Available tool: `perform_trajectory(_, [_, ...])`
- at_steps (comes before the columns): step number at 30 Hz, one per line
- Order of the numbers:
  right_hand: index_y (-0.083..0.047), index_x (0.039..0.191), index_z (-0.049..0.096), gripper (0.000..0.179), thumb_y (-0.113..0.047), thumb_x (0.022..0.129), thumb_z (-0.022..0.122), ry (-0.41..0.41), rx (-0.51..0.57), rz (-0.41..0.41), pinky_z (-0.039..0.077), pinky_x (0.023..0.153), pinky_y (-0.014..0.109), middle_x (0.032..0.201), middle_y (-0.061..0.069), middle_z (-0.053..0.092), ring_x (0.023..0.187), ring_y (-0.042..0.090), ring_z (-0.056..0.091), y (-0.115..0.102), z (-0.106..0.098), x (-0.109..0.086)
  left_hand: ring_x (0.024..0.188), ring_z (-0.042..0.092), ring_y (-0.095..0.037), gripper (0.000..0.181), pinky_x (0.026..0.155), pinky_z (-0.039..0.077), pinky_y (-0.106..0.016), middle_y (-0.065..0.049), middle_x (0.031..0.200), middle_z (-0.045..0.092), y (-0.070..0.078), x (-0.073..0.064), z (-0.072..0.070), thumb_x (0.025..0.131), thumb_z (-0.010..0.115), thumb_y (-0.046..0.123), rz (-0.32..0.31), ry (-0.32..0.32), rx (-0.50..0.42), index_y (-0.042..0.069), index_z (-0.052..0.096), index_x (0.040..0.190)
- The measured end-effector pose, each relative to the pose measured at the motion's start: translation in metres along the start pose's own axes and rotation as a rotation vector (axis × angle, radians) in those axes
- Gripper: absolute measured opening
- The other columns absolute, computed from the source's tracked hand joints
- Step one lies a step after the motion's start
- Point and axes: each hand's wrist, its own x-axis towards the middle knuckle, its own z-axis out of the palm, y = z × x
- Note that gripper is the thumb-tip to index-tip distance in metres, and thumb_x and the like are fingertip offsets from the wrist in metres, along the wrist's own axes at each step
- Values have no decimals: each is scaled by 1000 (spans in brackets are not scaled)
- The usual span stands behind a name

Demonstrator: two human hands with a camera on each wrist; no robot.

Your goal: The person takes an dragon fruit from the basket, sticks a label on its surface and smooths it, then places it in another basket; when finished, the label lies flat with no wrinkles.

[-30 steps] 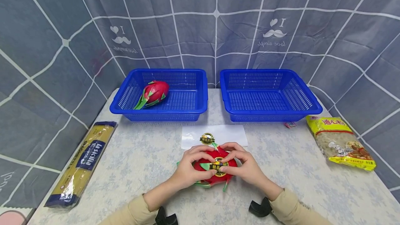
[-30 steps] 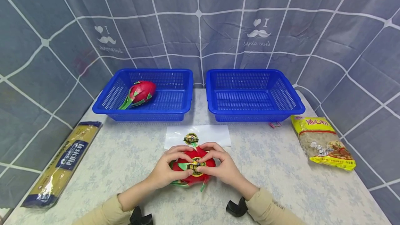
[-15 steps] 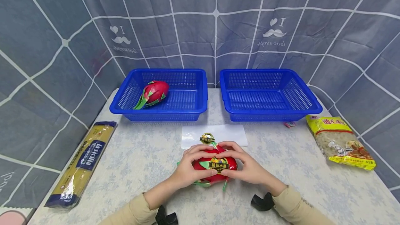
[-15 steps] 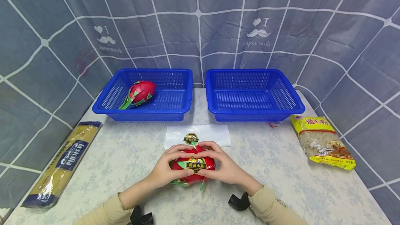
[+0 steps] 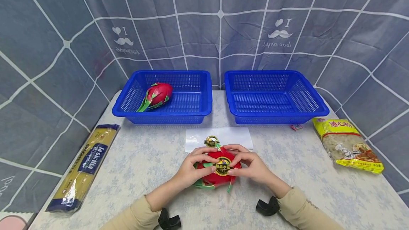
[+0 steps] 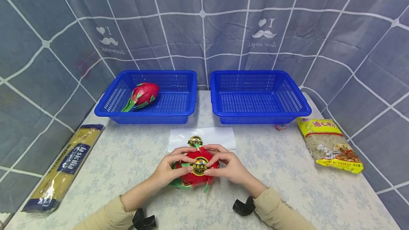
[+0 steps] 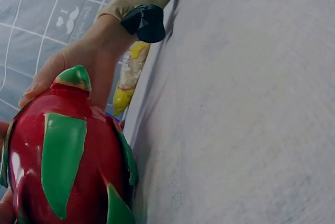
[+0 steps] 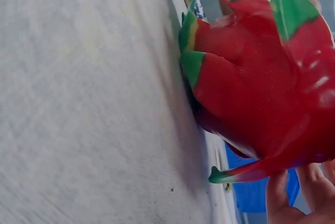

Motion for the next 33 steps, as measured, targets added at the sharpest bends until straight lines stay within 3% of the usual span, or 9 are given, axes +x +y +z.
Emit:
perform_trajectory(3, [-10, 86, 60, 19, 4, 80, 70, 13, -36, 30, 41, 97, 34, 134, 18, 44, 122, 22, 48, 0, 4, -1, 119, 46, -28, 19, 98, 38, -40, -10, 123, 59, -2, 0, 2, 78, 74, 5, 51, 31, 36, 3, 73, 97])
perform_trajectory(7, [-13, 89, 54, 22, 0, 82, 70, 25, -80, 46, 40, 97, 34, 135, 12, 41, 122, 25, 43, -2, 11, -3, 118, 47, -26, 23, 97, 39, -40, -6, 122, 60, 0, -1, 5, 75, 78, 9, 58, 65, 67, 6, 74, 97])
perform_trajectory(12, [-14, 97, 51, 25, -4, 83, 70, 47, -135, 49, 37, 99, 29, 136, 9, 40, 123, 24, 41, -11, 19, -2, 118, 48, -25, 29, 96, 35, -48, -5, 121, 61, 2, -2, 9, 72, 81, 9, 54, 105, 156, 7, 74, 100])
perform_trajectory(20, [-7, 111, 53, 36, 4, 80, 69, 71, -233, -10, 36, 99, 25, 133, 18, 39, 123, 30, 39, -24, 28, -1, 119, 45, -35, 41, 94, 28, -57, -12, 121, 60, -2, -5, 14, 65, 84, 8, 128, 133, 292, 4, 72, 104])
perform_trajectory(25, [-14, 115, 56, 35, -2, 84, 68, 7, -193, 43, 34, 102, 29, 138, 9, 39, 129, 25, 34, -9, 15, -2, 122, 42, -29, 33, 96, 22, -57, -7, 124, 59, -2, -4, 10, 76, 77, 8, 104, 89, 204, 6, 72, 108])
perform_trajectory(29, [-8, 122, 58, 33, -1, 89, 60, -81, -21, 91, 32, 103, 29, 143, 11, 34, 133, 22, 29, -4, 3, -2, 124, 40, -27, 27, 99, 22, -56, -7, 126, 57, 0, -2, 6, 82, 69, 8, 28, 47, 69, 4, 71, 108])
perform_trajectory(33, [-3, 126, 57, 34, -2, 93, 52, -110, 104, 111, 30, 103, 27, 145, 16, 31, 134, 17, 27, -3, -2, -1, 123, 41, -28, 24, 100, 33, -42, -11, 127, 56, 1, 0, 2, 84, 65, 5, -54, 42, -39, -2, 69, 106])
